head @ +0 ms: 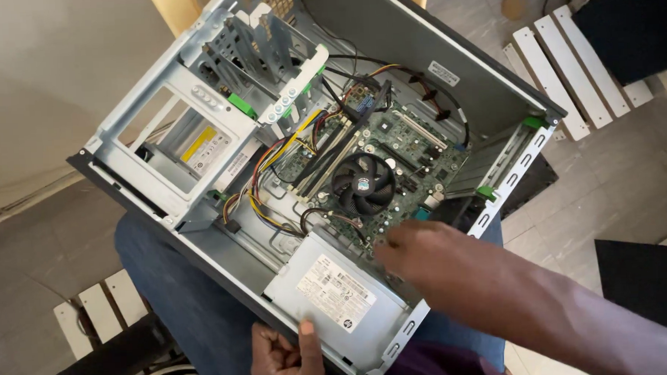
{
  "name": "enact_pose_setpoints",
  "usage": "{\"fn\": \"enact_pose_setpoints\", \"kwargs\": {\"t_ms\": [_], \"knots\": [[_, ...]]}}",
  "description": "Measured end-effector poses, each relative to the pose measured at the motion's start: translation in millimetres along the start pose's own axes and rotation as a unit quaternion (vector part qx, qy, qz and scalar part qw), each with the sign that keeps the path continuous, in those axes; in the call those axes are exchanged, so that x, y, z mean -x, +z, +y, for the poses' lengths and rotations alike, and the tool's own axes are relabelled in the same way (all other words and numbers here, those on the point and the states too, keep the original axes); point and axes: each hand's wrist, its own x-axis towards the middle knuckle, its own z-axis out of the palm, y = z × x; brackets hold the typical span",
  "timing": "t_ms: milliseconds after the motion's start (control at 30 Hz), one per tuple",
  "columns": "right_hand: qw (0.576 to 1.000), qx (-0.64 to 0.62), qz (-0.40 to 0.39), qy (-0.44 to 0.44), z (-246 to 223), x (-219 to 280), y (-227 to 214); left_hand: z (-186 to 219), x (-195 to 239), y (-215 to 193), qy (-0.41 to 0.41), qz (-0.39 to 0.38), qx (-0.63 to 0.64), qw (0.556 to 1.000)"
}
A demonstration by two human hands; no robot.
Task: The person uses a yellow screwdriver to work on the internal components of a desktop computer case resting on their lap. They manipulate wires and components near the motherboard and power supply throughout the video.
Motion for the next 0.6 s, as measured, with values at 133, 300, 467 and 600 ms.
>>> {"fn": "enact_pose_setpoints", "kwargs": {"t_ms": [133, 300, 467, 600], "knots": [[0.988, 0.080, 0.039, -0.128, 11, 0, 3, 2, 0, 1, 0.009, 0.002, -0.006, 1.000], [0.965, 0.205, 0.049, -0.156, 5, 0, 9, 4, -2, -2, -0.010, -0.005, -0.037, 0.999], [0.976, 0.195, 0.044, -0.087, -11, 0, 10, 16, -3, -2, 0.009, -0.022, -0.054, 0.998], [0.986, 0.165, 0.011, -0.025, -19, -3, 16, 9, -3, -3, 0.005, -0.020, -0.048, 0.999]]}}
